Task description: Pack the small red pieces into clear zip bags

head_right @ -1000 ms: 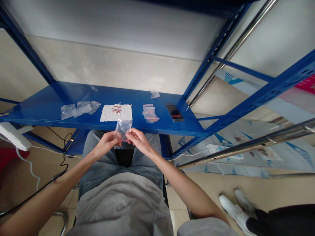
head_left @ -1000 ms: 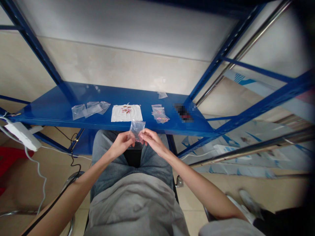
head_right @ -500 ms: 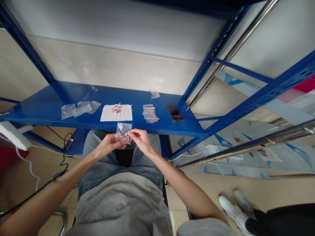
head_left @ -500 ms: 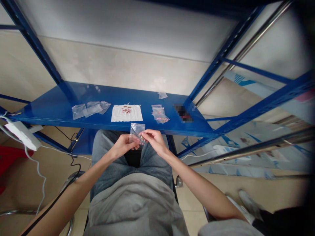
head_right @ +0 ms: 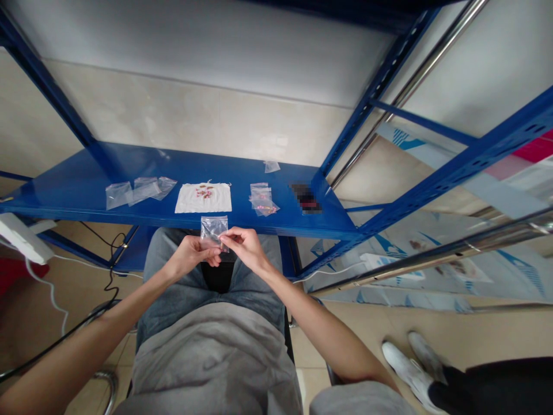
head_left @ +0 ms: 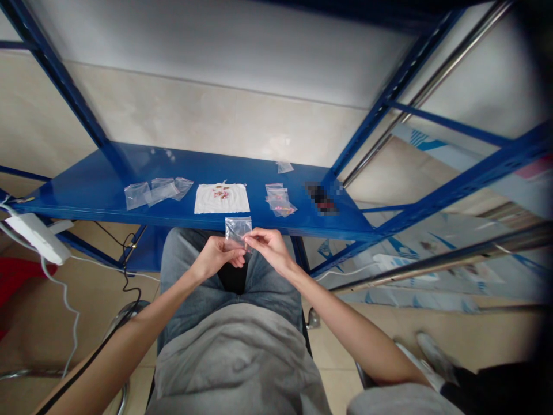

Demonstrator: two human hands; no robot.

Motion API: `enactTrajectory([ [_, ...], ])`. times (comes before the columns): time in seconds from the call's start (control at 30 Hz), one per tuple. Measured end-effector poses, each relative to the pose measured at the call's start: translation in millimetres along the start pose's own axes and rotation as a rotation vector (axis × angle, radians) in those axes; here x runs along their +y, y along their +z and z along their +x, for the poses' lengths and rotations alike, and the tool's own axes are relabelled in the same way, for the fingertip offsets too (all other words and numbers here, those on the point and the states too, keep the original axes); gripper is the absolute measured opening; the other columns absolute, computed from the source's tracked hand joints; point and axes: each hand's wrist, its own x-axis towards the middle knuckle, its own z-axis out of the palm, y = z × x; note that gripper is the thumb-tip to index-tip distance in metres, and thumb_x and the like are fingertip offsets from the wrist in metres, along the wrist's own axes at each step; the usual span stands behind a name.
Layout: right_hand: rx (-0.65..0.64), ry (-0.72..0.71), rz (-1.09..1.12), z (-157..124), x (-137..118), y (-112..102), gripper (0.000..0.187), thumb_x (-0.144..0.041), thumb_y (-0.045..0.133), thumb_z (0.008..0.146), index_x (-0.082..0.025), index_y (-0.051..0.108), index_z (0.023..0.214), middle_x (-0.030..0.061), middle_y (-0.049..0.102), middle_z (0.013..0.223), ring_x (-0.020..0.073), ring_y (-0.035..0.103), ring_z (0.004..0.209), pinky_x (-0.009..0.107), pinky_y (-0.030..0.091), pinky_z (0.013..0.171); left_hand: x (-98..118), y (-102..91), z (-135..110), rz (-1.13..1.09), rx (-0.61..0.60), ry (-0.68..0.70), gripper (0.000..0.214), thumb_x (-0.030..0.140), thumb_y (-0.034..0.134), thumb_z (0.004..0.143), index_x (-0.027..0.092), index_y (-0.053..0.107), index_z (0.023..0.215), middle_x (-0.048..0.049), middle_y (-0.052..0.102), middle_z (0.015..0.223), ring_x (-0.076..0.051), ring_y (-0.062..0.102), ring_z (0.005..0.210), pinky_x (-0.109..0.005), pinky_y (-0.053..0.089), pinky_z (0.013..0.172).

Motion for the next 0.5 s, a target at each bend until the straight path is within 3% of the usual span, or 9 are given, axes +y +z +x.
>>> enactTrajectory([
  [0.23,0.038,-0.008,0.006,-0.1,2.1,0.4,0.023,-0.035,0.07,0.081,-0.018,0.065,0.095,0.0034,0.065,0.083,0.0147,0.061,0.072,0.026,0.048,0.066,0.2,-1.9,0.4,0.062,0.03,0.012,0.039,0.046,0.073,0.077,0.008,0.066,0.076,-0.0072,0.069,0.06,-0.014,0.063,0.05,-0.025,0.051,0.052],
  [0.5,0.015,0.048,0.048,0.0,-1.4,0.2,0.031,-0.035,0.071,0.08,-0.021,0.057,0.103,0.0,0.062,0.08,0.0127,0.06,0.066,0.024,0.046,0.061,-0.7,-3.4,0.3,0.059,-0.025,0.064,0.034,0.043,0.069,0.082,0.01,0.064,0.086,-0.0057,0.069,0.064,-0.012,0.062,0.055,-0.023,0.048,0.056],
])
